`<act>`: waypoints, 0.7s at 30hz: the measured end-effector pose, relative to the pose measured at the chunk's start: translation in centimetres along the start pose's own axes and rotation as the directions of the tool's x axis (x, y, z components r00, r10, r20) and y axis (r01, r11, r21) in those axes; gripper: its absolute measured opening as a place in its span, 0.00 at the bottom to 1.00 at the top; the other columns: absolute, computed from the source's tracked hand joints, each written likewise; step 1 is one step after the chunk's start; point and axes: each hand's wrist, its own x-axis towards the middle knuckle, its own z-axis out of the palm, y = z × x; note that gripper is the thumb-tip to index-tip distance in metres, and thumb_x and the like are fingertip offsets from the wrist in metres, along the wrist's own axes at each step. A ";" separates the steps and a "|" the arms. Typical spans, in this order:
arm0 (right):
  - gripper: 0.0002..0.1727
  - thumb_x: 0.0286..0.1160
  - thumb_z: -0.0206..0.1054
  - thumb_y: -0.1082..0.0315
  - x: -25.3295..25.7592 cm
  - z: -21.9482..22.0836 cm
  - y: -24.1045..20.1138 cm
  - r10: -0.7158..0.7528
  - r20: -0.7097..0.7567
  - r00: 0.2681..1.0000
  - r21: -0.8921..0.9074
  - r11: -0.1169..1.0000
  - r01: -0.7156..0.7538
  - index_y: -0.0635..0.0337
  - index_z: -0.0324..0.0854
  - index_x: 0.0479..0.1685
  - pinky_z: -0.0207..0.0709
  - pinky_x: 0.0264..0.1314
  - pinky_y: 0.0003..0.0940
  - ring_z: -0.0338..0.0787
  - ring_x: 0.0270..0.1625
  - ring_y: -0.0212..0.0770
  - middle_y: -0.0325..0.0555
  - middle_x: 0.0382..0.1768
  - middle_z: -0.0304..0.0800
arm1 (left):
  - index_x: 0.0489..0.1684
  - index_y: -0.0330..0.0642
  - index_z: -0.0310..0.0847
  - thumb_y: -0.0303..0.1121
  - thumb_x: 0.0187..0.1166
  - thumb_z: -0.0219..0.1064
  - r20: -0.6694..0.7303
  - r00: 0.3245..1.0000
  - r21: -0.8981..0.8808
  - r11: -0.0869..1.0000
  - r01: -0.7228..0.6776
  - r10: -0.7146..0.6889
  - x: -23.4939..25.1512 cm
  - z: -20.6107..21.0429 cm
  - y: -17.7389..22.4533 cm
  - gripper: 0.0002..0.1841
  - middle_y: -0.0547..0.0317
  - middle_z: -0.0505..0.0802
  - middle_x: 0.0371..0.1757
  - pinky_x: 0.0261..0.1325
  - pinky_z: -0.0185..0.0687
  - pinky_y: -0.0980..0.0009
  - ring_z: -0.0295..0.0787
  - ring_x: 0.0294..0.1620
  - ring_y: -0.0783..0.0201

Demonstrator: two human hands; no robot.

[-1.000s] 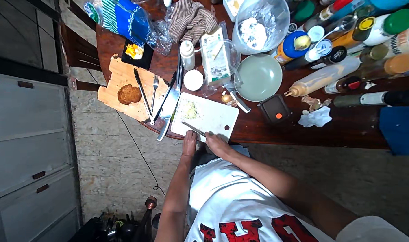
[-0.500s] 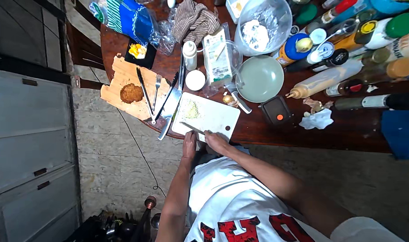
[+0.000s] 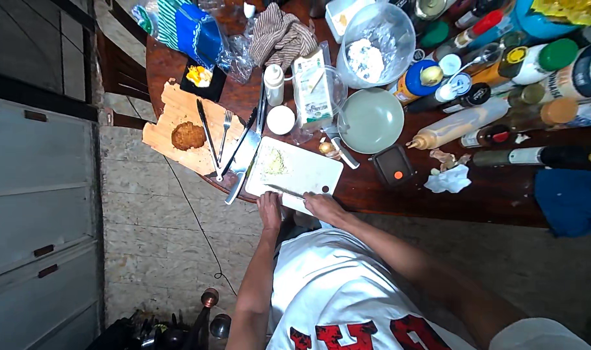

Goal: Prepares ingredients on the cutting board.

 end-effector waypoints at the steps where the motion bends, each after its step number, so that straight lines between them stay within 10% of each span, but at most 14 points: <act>1: 0.23 0.93 0.44 0.54 -0.1 0.0 0.5 -0.024 -0.002 1.000 -0.002 1.000 0.024 0.58 0.78 0.64 0.84 0.55 0.63 0.93 0.52 0.63 0.60 0.44 0.92 | 0.45 0.44 0.92 0.39 0.86 0.63 -0.013 1.000 -0.029 0.999 0.020 -0.020 0.0 0.1 -0.3 0.12 0.52 0.93 0.52 0.65 0.80 0.52 0.88 0.56 0.51; 6: 0.23 0.93 0.45 0.52 0.4 -0.8 3.2 -0.195 0.064 0.979 -0.056 0.978 0.199 0.58 0.80 0.62 0.82 0.54 0.66 0.93 0.52 0.66 0.62 0.44 0.92 | 0.55 0.44 0.92 0.21 0.78 0.61 -0.119 0.975 -0.189 0.968 0.165 -0.190 -2.6 -1.2 -1.4 0.15 0.50 0.91 0.58 0.70 0.81 0.53 0.86 0.63 0.52; 21: 0.17 0.92 0.54 0.54 9.3 -11.6 0.1 -0.325 -0.027 0.945 -0.219 0.924 0.312 0.51 0.86 0.57 0.82 0.57 0.61 0.93 0.54 0.57 0.52 0.46 0.94 | 0.58 0.35 0.86 0.22 0.82 0.58 -0.193 0.951 -0.305 0.936 0.175 -0.241 -6.0 -5.7 -1.6 0.13 0.45 0.89 0.57 0.63 0.85 0.64 0.87 0.57 0.56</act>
